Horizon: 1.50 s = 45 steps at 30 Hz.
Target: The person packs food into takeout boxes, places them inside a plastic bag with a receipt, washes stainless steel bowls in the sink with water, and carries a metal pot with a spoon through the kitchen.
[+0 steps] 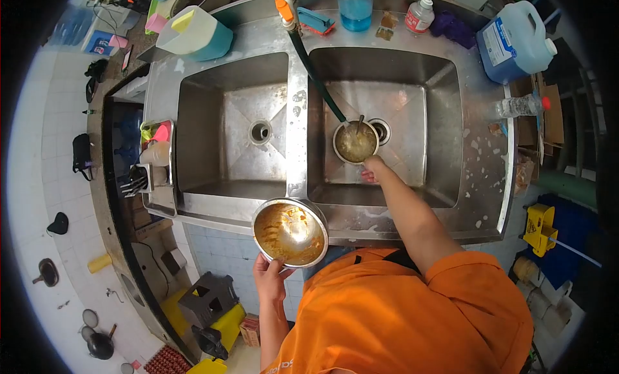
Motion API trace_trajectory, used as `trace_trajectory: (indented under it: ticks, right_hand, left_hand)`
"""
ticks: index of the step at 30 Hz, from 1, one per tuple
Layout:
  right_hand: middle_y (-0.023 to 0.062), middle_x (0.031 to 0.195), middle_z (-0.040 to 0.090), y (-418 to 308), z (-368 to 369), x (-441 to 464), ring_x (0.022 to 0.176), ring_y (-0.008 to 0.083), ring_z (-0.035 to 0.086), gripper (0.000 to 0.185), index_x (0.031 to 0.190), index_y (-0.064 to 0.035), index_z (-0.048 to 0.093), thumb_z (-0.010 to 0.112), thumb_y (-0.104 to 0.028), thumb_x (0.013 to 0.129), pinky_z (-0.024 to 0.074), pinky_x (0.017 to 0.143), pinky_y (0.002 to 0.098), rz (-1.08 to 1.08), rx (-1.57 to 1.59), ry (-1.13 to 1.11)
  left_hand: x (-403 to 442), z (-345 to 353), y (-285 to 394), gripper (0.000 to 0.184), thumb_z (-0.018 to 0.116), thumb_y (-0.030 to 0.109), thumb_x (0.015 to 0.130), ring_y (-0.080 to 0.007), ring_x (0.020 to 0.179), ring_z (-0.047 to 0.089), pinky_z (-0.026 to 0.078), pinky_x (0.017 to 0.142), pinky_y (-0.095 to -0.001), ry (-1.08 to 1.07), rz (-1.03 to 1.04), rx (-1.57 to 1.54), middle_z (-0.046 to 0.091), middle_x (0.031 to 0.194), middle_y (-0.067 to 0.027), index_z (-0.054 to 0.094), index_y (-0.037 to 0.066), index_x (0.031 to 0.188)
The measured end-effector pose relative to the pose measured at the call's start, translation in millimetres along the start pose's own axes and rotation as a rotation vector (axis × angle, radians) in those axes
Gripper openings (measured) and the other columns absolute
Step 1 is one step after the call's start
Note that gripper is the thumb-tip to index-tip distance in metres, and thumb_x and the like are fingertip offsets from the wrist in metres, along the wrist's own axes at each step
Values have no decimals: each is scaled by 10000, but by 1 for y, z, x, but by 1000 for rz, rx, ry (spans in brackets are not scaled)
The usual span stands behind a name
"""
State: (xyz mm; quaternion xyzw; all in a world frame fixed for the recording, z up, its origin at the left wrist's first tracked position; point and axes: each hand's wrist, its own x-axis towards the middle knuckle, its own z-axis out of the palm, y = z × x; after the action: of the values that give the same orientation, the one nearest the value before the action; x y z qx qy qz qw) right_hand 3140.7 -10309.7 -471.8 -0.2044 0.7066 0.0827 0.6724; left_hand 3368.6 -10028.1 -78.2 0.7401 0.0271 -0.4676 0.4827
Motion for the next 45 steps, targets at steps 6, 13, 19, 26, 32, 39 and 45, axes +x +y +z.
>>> trace_trajectory:
  ticks: [6, 13, 19, 26, 32, 39, 45]
  right_hand:
    - [117, 991, 715, 1, -5, -3, 797, 278, 702, 295, 1152, -69, 604, 436, -258, 1002, 544, 651, 447, -94, 178, -71]
    - [87, 1037, 696, 12, -4, 17, 842, 247, 674, 299, 1202, -138, 581, 464, -321, 996, 535, 705, 450, -61, 30, -63]
    - [111, 1055, 720, 5, -4, 8, 843, 249, 688, 320, 1256, -130, 566, 454, -305, 1012, 532, 692, 444, -69, 79, -82]
    - [114, 1098, 733, 8, -6, 10, 784, 227, 702, 322, 1289, -123, 557, 448, -268, 1023, 532, 669, 418, -102, 85, -130]
    - [92, 1099, 744, 3, -6, 0, 857, 238, 724, 382, 1370, -169, 513, 389, -322, 1043, 551, 710, 425, -83, 134, -133]
    - [128, 1230, 713, -13, -1, -9, 1031, 236, 727, 342, 1343, -114, 522, 402, -224, 1042, 542, 810, 366, -81, 383, -325]
    - [139, 1274, 686, -48, 37, 23, 1055, 239, 684, 415, 1385, -106, 537, 529, -289, 1013, 535, 828, 352, -297, 730, -368]
  left_hand:
    - [-4, 3, 1, 150, 593, 24, 903, -177, 847, 718, 641, 697, -383, 10, -10, 22, 706, 983, -55, 610, 85, 1038]
    - [-5, 4, -5, 229, 599, 26, 909, -196, 857, 720, 646, 705, -406, -2, 15, 21, 707, 1021, -85, 605, 67, 1134]
    - [-4, 2, -7, 227, 587, 11, 916, -201, 848, 725, 656, 685, -417, -31, 37, 23, 705, 1017, -88, 604, 74, 1134]
    - [-1, -11, -7, 259, 591, 41, 908, -230, 965, 712, 623, 794, -459, -80, 3, 75, 687, 1117, -102, 587, 88, 1163]
    - [-4, -3, -1, 243, 610, 47, 904, -239, 956, 719, 620, 818, -481, -74, 16, 66, 699, 1100, -102, 584, 89, 1141]
    - [-5, 2, 3, 194, 580, -2, 903, -204, 846, 725, 655, 702, -412, -26, 15, 31, 703, 1008, -80, 602, 74, 1080]
    - [-12, 24, 25, 231, 602, 26, 903, -209, 868, 731, 657, 673, -393, -94, 93, 125, 700, 1051, -111, 575, 70, 1128]
